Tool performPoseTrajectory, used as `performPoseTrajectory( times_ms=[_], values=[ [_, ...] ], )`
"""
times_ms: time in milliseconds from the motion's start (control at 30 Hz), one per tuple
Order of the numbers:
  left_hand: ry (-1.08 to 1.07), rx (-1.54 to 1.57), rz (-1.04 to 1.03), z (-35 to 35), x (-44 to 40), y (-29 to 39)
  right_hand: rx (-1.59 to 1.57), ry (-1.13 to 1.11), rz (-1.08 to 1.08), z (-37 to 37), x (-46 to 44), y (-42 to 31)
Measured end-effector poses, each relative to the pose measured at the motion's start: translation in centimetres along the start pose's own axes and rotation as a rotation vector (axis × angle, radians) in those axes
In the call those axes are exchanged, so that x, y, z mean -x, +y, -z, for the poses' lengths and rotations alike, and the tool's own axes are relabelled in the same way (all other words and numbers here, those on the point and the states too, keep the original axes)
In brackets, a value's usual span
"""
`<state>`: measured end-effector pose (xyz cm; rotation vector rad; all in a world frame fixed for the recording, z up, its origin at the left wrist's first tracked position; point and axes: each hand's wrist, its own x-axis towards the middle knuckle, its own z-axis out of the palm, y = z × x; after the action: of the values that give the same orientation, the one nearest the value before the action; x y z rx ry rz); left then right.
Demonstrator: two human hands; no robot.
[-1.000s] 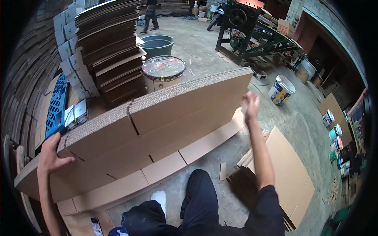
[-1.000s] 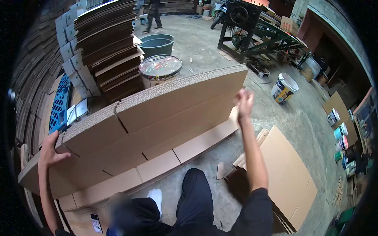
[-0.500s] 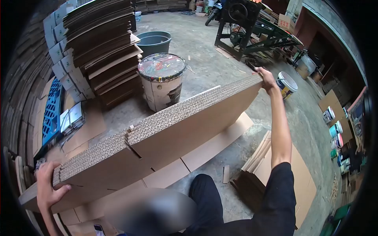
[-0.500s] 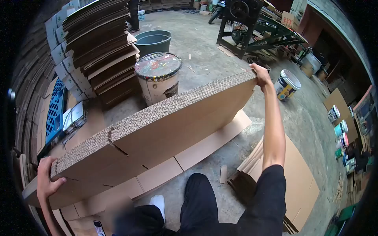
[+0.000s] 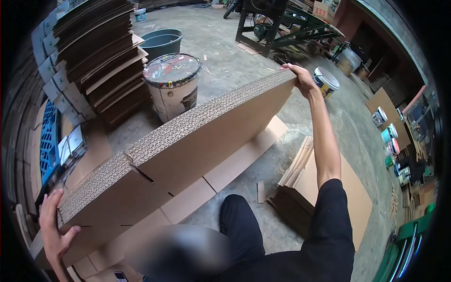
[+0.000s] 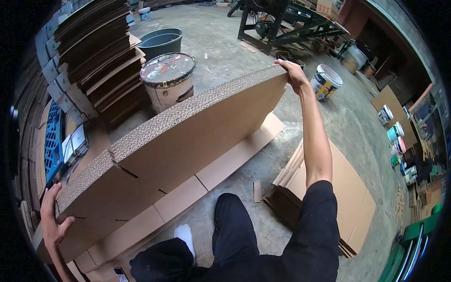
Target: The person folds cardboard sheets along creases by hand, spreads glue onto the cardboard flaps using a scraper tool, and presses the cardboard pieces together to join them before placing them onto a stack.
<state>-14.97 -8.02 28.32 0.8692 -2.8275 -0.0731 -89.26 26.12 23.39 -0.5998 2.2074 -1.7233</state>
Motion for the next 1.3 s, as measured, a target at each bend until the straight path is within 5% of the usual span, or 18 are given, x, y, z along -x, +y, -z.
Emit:
performPoseTrajectory(
  times_ms=[433,500,533,633,700,767,867,933,1067,1300],
  values=[
    [-0.104,0.267,0.050,1.3,-1.1,-0.3,0.085,-0.024,0.301,0.1,-1.6,2.2],
    [-0.287,0.387,0.104,2.9,-2.2,1.1,0.051,0.000,0.294,-0.5,-1.0,1.6],
    [-0.177,0.460,-0.002,1.6,-2.1,0.2,0.049,-0.009,0.307,-0.4,-1.6,1.4],
    [-0.308,0.555,0.052,2.1,-2.9,-0.5,0.480,0.217,0.353,-1.0,-3.3,0.9],
    [-0.383,0.538,0.102,2.0,-3.6,-1.9,0.811,0.529,0.787,-5.7,1.8,-3.0],
    [-0.447,0.589,0.122,2.6,-4.3,-1.5,0.574,0.332,0.996,-12.0,6.7,-6.3],
    [-0.426,0.520,0.096,2.9,-5.1,-0.5,0.280,-0.305,1.109,-22.1,18.2,-9.9],
    [-0.440,0.415,0.176,3.4,-5.7,2.0,0.437,-0.301,1.434,-27.8,22.6,-9.3],
    [-0.309,0.487,0.113,2.1,-5.8,4.4,0.585,-0.122,1.408,-33.5,28.7,-8.3],
    [-0.280,0.541,-0.218,-1.4,-8.0,1.3,0.539,-0.208,1.398,-33.5,27.7,-7.8]
  ],
)
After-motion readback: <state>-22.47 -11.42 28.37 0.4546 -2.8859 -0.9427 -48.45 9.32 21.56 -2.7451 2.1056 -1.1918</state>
